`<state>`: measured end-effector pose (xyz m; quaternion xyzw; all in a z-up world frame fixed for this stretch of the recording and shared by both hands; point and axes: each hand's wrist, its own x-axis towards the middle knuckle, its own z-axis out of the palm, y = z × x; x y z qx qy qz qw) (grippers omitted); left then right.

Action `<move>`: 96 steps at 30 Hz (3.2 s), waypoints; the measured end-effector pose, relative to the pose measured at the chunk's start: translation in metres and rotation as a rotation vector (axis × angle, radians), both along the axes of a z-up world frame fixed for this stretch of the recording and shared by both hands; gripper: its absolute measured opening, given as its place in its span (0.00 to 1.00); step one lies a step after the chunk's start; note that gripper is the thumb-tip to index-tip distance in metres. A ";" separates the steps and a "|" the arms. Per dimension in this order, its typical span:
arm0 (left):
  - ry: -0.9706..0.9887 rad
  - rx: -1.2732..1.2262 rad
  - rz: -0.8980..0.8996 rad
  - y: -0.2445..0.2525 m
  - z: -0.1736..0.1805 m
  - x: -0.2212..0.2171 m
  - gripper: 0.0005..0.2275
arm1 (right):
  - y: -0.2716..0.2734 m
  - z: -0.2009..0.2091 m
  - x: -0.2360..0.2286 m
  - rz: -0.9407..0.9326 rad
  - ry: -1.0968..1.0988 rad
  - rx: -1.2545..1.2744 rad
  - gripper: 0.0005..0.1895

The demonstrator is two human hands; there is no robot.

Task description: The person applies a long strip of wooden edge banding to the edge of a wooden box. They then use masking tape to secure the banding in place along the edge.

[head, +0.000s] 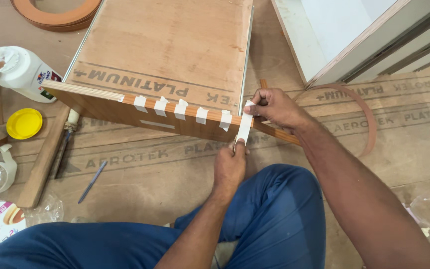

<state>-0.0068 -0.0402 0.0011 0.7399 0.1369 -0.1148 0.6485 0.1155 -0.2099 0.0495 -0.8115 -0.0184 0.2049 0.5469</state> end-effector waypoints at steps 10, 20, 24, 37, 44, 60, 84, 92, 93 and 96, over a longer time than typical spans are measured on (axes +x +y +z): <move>-0.091 0.038 -0.005 0.000 -0.011 0.000 0.20 | -0.004 -0.010 0.006 -0.027 0.173 0.039 0.11; 0.073 0.001 -0.039 -0.003 -0.025 0.012 0.22 | -0.014 -0.049 0.016 0.015 0.576 0.093 0.16; 0.100 -0.035 -0.026 -0.006 -0.030 0.015 0.22 | -0.017 -0.052 0.021 0.123 0.736 0.201 0.26; 0.072 -0.120 -0.018 -0.012 -0.051 0.020 0.24 | -0.007 -0.022 0.007 0.060 0.153 -0.558 0.20; 0.070 -0.176 -0.006 -0.016 -0.059 0.025 0.20 | 0.014 0.021 -0.062 0.139 -0.540 -0.367 0.21; 0.194 -0.257 -0.013 -0.010 -0.045 0.025 0.20 | 0.021 0.024 -0.055 0.260 -0.569 -0.710 0.17; 0.036 -0.031 -0.266 0.000 -0.107 0.026 0.18 | 0.048 0.013 -0.058 0.280 -0.557 -0.985 0.37; -0.449 0.896 -0.304 0.076 -0.054 -0.017 0.20 | 0.043 0.020 -0.070 0.111 -0.521 -0.702 0.28; -0.403 0.892 -0.311 0.080 -0.051 -0.021 0.20 | 0.040 0.020 -0.071 0.104 -0.619 -0.606 0.27; -0.140 0.892 -0.390 0.077 -0.021 -0.017 0.18 | 0.040 0.016 -0.064 0.107 -0.681 -0.462 0.21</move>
